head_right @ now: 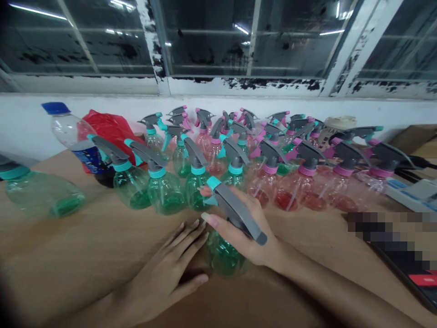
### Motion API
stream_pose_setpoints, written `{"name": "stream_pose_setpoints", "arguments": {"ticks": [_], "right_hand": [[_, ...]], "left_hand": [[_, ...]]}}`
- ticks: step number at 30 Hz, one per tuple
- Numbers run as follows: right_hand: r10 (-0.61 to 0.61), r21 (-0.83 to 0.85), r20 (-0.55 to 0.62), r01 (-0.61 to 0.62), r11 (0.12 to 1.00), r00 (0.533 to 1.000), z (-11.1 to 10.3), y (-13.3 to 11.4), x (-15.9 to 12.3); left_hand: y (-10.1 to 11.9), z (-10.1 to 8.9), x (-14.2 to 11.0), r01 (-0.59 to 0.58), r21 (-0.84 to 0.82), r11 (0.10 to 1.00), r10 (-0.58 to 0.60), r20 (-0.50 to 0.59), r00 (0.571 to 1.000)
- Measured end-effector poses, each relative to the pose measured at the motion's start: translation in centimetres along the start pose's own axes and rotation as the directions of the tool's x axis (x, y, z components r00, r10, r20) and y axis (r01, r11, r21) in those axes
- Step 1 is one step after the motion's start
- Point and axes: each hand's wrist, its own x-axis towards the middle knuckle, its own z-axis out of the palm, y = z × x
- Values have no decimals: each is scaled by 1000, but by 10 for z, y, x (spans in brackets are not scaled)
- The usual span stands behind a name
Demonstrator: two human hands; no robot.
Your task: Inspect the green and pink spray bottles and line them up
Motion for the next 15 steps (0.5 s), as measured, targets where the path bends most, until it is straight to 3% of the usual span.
{"name": "stream_pose_setpoints", "arguments": {"ticks": [15], "right_hand": [[-5, 8, 15, 5, 1000, 1000, -1, 0, 2]], "left_hand": [[2, -2, 0, -3, 35, 999, 1, 38, 999]]}}
